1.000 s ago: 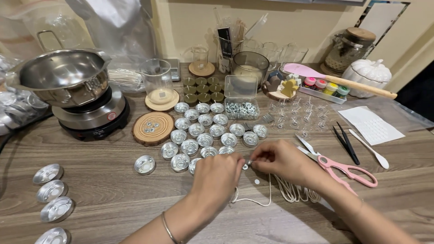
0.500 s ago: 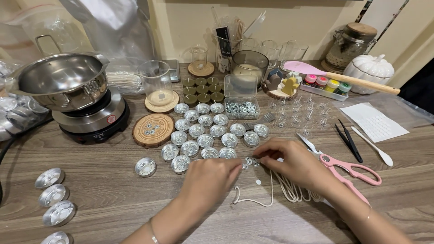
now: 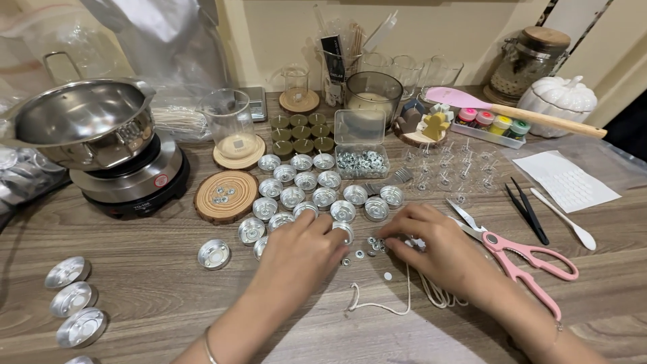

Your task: The recorder is preparing candle wicks by threading them through metal wick tabs and cutting them to size.

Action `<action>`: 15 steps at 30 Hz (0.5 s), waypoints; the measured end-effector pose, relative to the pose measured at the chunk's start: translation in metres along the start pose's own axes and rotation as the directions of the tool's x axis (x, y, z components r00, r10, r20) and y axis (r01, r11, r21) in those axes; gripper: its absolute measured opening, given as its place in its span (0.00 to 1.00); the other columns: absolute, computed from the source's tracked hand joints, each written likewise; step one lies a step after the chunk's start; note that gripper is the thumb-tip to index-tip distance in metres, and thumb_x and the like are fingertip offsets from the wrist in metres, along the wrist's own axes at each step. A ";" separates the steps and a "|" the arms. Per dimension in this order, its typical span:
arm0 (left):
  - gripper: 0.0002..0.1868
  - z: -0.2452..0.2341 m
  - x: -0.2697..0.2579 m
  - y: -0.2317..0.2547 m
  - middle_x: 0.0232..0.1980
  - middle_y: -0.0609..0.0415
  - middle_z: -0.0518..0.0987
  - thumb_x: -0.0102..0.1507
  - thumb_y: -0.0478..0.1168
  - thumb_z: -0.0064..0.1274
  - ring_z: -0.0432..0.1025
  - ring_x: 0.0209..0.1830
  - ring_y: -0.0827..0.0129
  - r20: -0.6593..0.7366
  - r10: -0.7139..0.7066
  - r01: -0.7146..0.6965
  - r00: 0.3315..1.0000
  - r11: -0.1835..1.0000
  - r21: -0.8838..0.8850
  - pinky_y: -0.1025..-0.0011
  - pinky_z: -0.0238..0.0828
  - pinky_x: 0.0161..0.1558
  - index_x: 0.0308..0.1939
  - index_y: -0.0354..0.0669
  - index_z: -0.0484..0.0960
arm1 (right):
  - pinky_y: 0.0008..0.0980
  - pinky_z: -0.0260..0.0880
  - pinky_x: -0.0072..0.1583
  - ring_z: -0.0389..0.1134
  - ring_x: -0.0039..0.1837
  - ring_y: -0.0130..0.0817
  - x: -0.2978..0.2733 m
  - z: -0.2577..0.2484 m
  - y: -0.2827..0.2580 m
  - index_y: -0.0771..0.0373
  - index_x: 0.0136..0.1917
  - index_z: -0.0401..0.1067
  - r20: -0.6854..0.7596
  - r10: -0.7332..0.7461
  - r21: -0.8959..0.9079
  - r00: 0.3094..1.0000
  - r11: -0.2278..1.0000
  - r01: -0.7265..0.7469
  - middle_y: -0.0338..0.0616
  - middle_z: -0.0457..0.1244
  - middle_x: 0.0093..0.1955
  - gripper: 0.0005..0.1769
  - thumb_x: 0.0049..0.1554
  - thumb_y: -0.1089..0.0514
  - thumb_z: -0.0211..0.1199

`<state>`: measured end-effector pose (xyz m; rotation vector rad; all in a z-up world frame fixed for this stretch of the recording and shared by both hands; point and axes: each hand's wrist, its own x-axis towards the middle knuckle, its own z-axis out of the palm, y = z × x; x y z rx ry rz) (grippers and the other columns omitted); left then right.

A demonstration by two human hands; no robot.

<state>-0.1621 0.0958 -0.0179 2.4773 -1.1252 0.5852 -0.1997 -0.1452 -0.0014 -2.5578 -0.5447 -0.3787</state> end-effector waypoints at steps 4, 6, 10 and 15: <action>0.09 0.012 0.004 -0.004 0.36 0.50 0.84 0.59 0.43 0.64 0.76 0.39 0.60 0.032 -0.028 0.026 0.999 0.997 0.076 0.62 0.77 0.30 0.31 0.40 0.88 | 0.38 0.72 0.55 0.72 0.53 0.41 0.001 -0.006 -0.002 0.59 0.46 0.82 0.007 0.054 -0.022 0.999 0.998 -0.054 0.42 0.71 0.48 0.10 0.49 0.59 0.70; 0.09 0.011 0.006 -0.006 0.37 0.48 0.84 0.60 0.42 0.63 0.77 0.38 0.60 0.059 -0.085 0.081 0.995 0.994 0.073 0.63 0.78 0.31 0.33 0.38 0.87 | 0.39 0.71 0.56 0.71 0.53 0.42 0.001 -0.005 -0.001 0.59 0.47 0.82 0.002 0.087 -0.048 0.996 0.995 -0.087 0.43 0.70 0.47 0.11 0.48 0.58 0.71; 0.09 0.004 -0.002 -0.007 0.36 0.48 0.84 0.57 0.41 0.64 0.78 0.38 0.59 0.014 -0.086 0.086 0.996 0.995 -0.048 0.61 0.79 0.33 0.35 0.38 0.88 | 0.39 0.71 0.56 0.70 0.54 0.41 -0.003 0.005 0.005 0.58 0.47 0.82 0.025 0.046 -0.051 0.999 0.998 -0.045 0.43 0.70 0.48 0.11 0.49 0.58 0.71; 0.10 -0.018 -0.007 0.007 0.43 0.51 0.85 0.63 0.45 0.60 0.80 0.39 0.62 0.335 -0.220 0.315 0.916 0.912 -0.262 0.66 0.81 0.41 0.44 0.46 0.88 | 0.38 0.68 0.56 0.64 0.54 0.40 -0.006 0.009 -0.003 0.59 0.45 0.83 0.059 -0.042 -0.045 0.997 0.998 0.045 0.41 0.66 0.47 0.11 0.47 0.56 0.73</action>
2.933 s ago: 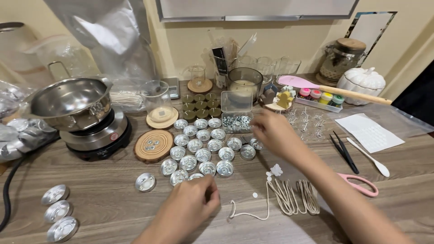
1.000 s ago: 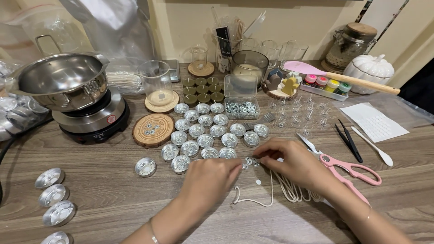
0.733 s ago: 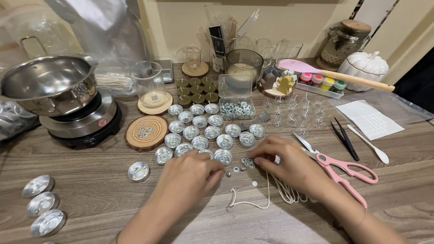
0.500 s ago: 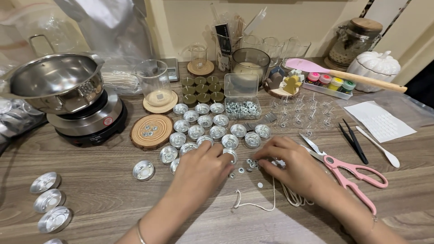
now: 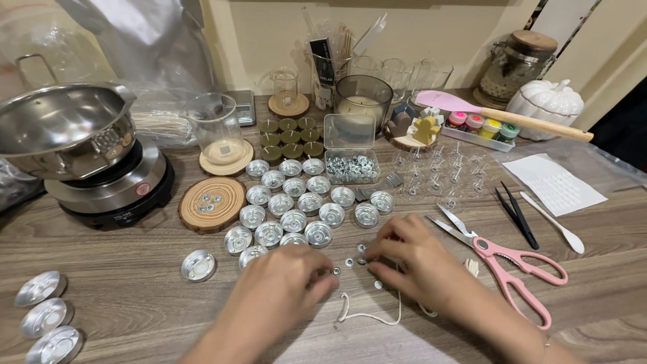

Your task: The recorder is preparing candle wicks by threading them through metal wick tabs and cutting them to size.

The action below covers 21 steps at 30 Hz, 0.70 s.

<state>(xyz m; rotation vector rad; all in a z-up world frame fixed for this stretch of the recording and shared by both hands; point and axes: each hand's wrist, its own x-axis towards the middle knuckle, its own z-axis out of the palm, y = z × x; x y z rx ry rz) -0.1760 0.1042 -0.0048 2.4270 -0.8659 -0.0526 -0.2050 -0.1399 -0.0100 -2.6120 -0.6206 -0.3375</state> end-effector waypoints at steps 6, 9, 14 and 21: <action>0.08 0.020 -0.002 0.002 0.40 0.46 0.83 0.62 0.40 0.58 0.79 0.42 0.56 -0.018 0.106 -0.103 0.994 0.989 0.106 0.58 0.78 0.42 0.39 0.37 0.85 | 0.42 0.66 0.59 0.60 0.56 0.42 -0.001 0.016 0.001 0.62 0.45 0.81 -0.014 -0.013 -0.049 1.000 0.999 0.012 0.44 0.62 0.49 0.11 0.48 0.58 0.72; 0.08 0.022 -0.003 0.004 0.39 0.46 0.83 0.62 0.39 0.58 0.78 0.43 0.55 -0.059 0.127 -0.121 0.990 0.987 0.105 0.58 0.77 0.42 0.35 0.36 0.85 | 0.42 0.66 0.58 0.60 0.56 0.43 0.000 0.009 -0.006 0.63 0.44 0.81 0.004 0.012 -0.006 1.000 1.000 -0.012 0.45 0.62 0.49 0.10 0.48 0.59 0.72; 0.10 0.026 -0.001 0.004 0.39 0.45 0.82 0.64 0.39 0.55 0.78 0.42 0.54 -0.088 0.099 -0.092 0.991 0.993 0.076 0.58 0.77 0.42 0.34 0.35 0.84 | 0.43 0.65 0.59 0.60 0.58 0.45 0.002 0.012 -0.009 0.65 0.44 0.80 -0.028 -0.015 -0.019 0.999 1.000 0.014 0.46 0.62 0.50 0.11 0.48 0.58 0.72; 0.10 0.018 0.006 0.016 0.41 0.42 0.81 0.67 0.38 0.50 0.78 0.41 0.53 0.016 -0.084 0.085 0.996 0.995 -0.060 0.58 0.78 0.43 0.39 0.33 0.83 | 0.43 0.63 0.60 0.59 0.58 0.46 0.000 0.009 -0.013 0.65 0.45 0.78 -0.020 -0.011 -0.037 1.000 0.999 0.010 0.50 0.61 0.52 0.09 0.51 0.60 0.69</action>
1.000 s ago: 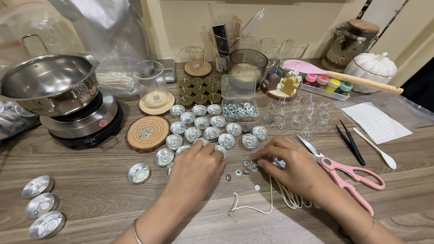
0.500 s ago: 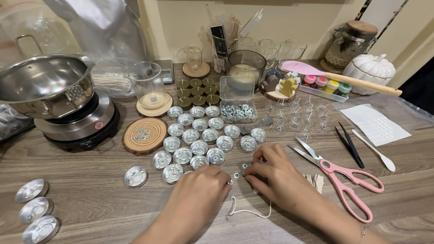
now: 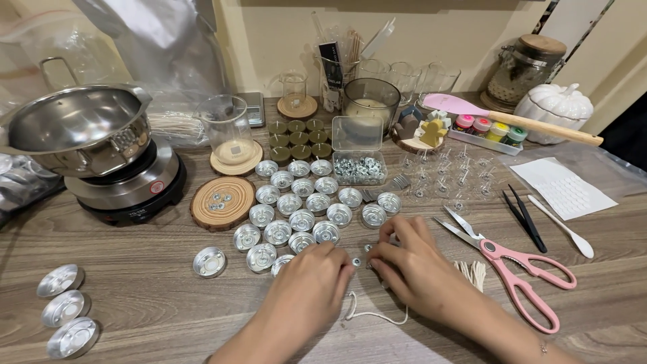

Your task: The recorder is preparing candle wicks by threading them through metal wick tabs and cutting them to size.

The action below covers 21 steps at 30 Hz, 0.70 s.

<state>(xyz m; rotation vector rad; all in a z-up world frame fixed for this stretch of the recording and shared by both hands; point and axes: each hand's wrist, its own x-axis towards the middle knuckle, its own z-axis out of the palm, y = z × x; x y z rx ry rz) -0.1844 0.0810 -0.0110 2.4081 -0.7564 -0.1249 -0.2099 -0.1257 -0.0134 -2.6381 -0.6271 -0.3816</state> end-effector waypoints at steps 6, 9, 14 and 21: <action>0.09 0.008 0.004 -0.006 0.41 0.41 0.82 0.64 0.37 0.53 0.78 0.43 0.51 -0.111 0.044 -0.045 0.993 0.999 -0.003 0.55 0.78 0.45 0.40 0.33 0.83 | 0.43 0.63 0.59 0.59 0.56 0.45 0.002 0.004 0.009 0.63 0.44 0.78 -0.036 0.039 -0.025 0.999 0.999 -0.040 0.45 0.63 0.50 0.09 0.50 0.58 0.69; 0.10 0.009 0.005 -0.006 0.43 0.42 0.82 0.66 0.39 0.53 0.78 0.43 0.53 -0.146 0.065 -0.068 0.987 0.998 -0.012 0.56 0.78 0.46 0.43 0.34 0.84 | 0.43 0.63 0.59 0.59 0.57 0.46 0.000 -0.006 0.017 0.62 0.44 0.78 -0.063 0.023 -0.038 0.998 0.999 -0.025 0.45 0.64 0.49 0.10 0.48 0.59 0.70; 0.13 0.016 0.007 -0.008 0.46 0.43 0.83 0.62 0.42 0.58 0.77 0.45 0.54 -0.125 0.134 -0.136 0.983 0.991 -0.011 0.56 0.76 0.50 0.45 0.37 0.85 | 0.42 0.63 0.59 0.60 0.56 0.44 0.001 -0.005 0.030 0.59 0.45 0.80 -0.021 0.052 -0.044 0.998 0.998 -0.053 0.44 0.64 0.48 0.10 0.48 0.57 0.70; 0.11 0.017 0.009 -0.004 0.43 0.45 0.82 0.64 0.40 0.57 0.76 0.45 0.55 -0.208 0.216 -0.206 0.954 0.976 0.071 0.57 0.77 0.47 0.43 0.34 0.85 | 0.43 0.62 0.61 0.59 0.56 0.42 0.001 -0.015 0.030 0.60 0.48 0.80 0.072 0.235 -0.077 0.969 0.970 -0.229 0.43 0.65 0.49 0.11 0.51 0.57 0.68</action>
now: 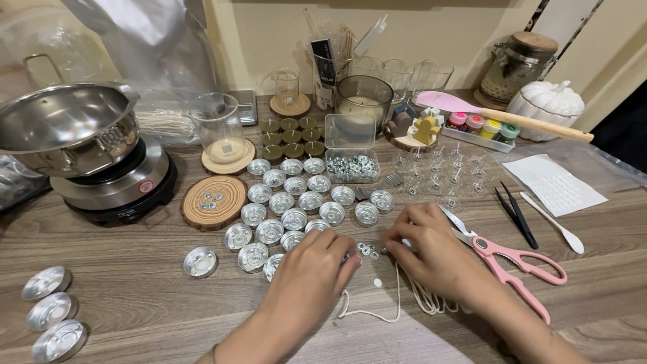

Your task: The recorder is preparing candle wicks by threading them through metal wick tabs and cutting them to size.

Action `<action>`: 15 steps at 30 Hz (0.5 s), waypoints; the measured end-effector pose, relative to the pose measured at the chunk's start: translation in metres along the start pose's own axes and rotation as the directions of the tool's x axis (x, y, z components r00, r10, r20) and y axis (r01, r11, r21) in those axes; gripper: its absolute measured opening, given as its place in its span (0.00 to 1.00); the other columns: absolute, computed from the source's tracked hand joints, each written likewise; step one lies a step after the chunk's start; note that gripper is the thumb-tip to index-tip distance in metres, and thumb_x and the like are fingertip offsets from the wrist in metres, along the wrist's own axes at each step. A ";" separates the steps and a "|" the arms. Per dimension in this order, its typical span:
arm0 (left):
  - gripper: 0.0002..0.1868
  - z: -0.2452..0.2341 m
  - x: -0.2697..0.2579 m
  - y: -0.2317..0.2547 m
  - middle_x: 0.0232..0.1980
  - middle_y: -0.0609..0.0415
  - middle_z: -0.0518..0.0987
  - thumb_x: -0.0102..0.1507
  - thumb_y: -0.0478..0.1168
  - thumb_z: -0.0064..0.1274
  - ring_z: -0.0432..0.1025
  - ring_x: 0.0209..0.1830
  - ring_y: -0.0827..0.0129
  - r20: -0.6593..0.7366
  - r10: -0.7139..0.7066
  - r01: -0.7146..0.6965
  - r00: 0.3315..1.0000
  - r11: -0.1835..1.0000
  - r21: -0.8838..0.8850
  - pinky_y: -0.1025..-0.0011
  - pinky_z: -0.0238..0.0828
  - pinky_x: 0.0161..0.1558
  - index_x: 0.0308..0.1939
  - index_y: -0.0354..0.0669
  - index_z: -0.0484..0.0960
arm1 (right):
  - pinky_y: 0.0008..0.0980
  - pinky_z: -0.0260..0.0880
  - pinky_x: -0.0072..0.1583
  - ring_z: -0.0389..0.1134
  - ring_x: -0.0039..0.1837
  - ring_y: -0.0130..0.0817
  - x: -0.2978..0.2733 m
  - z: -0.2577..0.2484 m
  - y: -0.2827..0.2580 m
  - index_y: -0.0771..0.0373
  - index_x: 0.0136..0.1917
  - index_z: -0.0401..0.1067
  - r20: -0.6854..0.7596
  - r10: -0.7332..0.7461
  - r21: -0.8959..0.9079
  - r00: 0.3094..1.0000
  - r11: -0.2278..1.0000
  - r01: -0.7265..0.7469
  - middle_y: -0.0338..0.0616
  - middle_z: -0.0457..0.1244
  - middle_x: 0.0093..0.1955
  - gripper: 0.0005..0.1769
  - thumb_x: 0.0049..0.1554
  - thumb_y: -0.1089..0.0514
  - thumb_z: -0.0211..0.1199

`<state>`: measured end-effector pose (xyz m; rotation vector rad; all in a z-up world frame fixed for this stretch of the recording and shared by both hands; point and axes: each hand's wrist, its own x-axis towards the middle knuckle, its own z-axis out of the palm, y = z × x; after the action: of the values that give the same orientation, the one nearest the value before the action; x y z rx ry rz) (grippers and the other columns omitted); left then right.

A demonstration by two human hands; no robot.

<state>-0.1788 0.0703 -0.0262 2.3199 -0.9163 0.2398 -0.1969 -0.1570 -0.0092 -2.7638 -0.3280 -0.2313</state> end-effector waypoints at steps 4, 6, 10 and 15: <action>0.11 0.015 0.006 -0.007 0.43 0.45 0.82 0.66 0.40 0.56 0.76 0.44 0.58 -0.028 0.046 -0.045 0.999 0.999 0.031 0.59 0.78 0.47 0.44 0.35 0.85 | 0.45 0.61 0.62 0.58 0.57 0.44 0.000 0.009 0.003 0.61 0.46 0.80 -0.036 -0.049 -0.014 0.998 0.999 0.049 0.44 0.65 0.50 0.11 0.48 0.58 0.70; 0.11 0.016 0.009 -0.003 0.44 0.45 0.81 0.64 0.40 0.57 0.76 0.45 0.57 -0.033 0.074 -0.072 0.997 0.996 0.051 0.59 0.78 0.45 0.46 0.36 0.86 | 0.43 0.62 0.60 0.59 0.55 0.45 0.001 0.011 -0.001 0.61 0.46 0.80 -0.068 -0.016 0.003 0.998 1.000 0.016 0.45 0.65 0.48 0.11 0.48 0.59 0.70; 0.12 0.019 0.010 0.000 0.42 0.45 0.81 0.62 0.39 0.59 0.75 0.45 0.56 -0.051 0.094 -0.090 0.994 0.994 0.064 0.58 0.78 0.43 0.45 0.36 0.86 | 0.42 0.63 0.59 0.60 0.54 0.44 0.001 0.011 -0.003 0.61 0.46 0.80 -0.092 -0.018 0.026 0.996 0.999 0.021 0.44 0.66 0.46 0.11 0.48 0.58 0.70; 0.06 0.019 0.009 0.000 0.41 0.47 0.80 0.62 0.36 0.58 0.75 0.43 0.58 -0.061 0.099 -0.096 0.993 0.994 0.051 0.61 0.78 0.42 0.38 0.35 0.85 | 0.39 0.64 0.58 0.62 0.54 0.43 0.000 0.003 -0.005 0.61 0.43 0.80 -0.138 -0.035 0.061 0.990 0.997 0.043 0.43 0.67 0.44 0.08 0.50 0.57 0.69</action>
<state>-0.1731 0.0535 -0.0374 2.2998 -1.0036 0.3783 -0.1976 -0.1515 -0.0109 -2.6635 -0.3477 -0.4115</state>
